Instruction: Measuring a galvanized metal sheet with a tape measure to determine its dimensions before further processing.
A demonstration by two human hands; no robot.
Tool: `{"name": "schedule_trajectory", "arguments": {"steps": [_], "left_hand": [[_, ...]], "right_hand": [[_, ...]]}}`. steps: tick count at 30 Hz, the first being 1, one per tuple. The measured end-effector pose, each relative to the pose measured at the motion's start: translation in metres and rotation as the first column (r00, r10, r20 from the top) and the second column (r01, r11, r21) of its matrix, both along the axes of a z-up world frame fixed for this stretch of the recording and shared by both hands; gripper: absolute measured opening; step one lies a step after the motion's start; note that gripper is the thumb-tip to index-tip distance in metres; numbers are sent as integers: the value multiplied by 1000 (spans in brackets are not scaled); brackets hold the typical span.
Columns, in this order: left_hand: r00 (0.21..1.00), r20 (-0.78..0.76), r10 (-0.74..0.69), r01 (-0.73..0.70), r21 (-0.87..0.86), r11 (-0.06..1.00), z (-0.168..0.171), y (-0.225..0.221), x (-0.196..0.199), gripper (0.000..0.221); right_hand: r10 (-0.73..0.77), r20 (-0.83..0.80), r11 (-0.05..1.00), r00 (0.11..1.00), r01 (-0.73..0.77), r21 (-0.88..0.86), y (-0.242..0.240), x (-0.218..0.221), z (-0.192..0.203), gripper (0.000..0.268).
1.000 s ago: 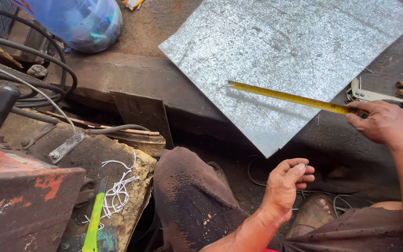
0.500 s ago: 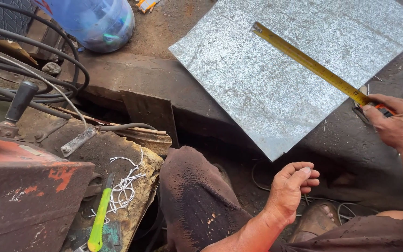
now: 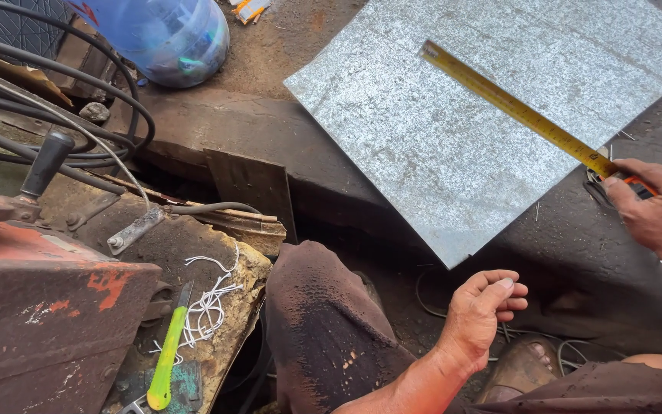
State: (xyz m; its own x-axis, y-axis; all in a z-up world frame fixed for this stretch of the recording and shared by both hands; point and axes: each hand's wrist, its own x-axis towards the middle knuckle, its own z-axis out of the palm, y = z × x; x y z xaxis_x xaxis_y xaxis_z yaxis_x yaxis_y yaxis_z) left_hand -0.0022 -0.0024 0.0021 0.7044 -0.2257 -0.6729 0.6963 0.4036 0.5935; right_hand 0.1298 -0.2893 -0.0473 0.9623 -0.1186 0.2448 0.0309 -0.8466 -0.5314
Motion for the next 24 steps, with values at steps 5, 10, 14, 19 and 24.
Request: {"name": "schedule_trajectory", "arguments": {"steps": [5, 10, 14, 19, 24], "left_hand": [[1000, 2, 5, -5, -5, 1000, 1, 0, 0, 23], [1000, -3, 2, -2, 3, 1000, 5, 1, 1, 23], [1000, -8, -8, 8, 6, 1000, 9, 3, 1, 24], [1000, -9, 3, -3, -3, 1000, 7, 2, 1, 23], [1000, -9, -5, 6, 5, 1000, 7, 3, 1, 24]], "right_hand": [[-27, -175, 987, 984, -1, -160, -3, 4, -2, 39], [-30, -177, 983, 984, -3, -186, -2, 4, -2, 40], [-30, -139, 998, 990, 22, -58, 6, 1, 8, 34], [-29, -111, 999, 993, 32, 29, 12, 1, 15, 31], [-258, -609, 881, 750, -77, -467, 19, 11, 18, 50]]}}
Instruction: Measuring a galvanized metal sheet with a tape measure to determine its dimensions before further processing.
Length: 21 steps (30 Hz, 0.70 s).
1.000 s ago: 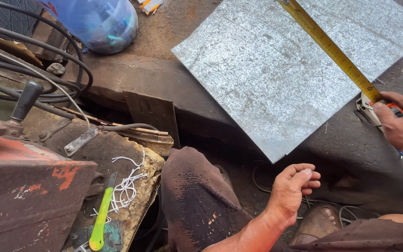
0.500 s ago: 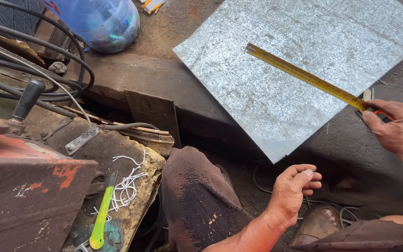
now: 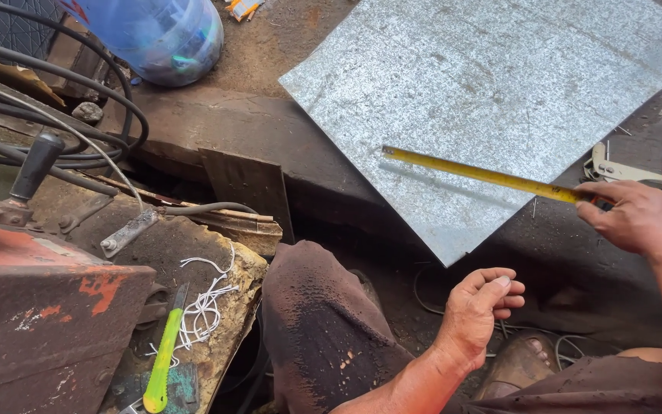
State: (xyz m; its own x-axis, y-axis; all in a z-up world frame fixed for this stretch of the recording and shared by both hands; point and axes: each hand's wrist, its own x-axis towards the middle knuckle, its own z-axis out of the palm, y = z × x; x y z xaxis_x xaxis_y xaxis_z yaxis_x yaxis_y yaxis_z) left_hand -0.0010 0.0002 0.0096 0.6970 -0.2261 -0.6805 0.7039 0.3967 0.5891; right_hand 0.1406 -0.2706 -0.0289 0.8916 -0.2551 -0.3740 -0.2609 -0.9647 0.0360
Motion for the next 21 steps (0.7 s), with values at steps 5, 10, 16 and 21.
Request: {"name": "schedule_trajectory", "arguments": {"steps": [5, 10, 16, 21], "left_hand": [[1000, -4, 7, -7, -19, 1000, 1, 4, 1, 25], [1000, -6, 0, 0, -18, 1000, -1, 3, 1, 28], [1000, 3, 27, -27, -36, 999, -1, 5, 2, 29], [981, 56, 185, -183, -32, 983, -16, 5, 2, 26]], "right_hand": [[-71, -148, 997, 986, 73, 9, 13, 1, 16, 52], [-95, -27, 990, 995, 97, 104, 9, -1, 15, 47], [-93, 99, 981, 991, 74, 182, 3, -4, 10, 43], [-91, 148, 975, 985, 58, 213, 0, -6, 12, 42]]}}
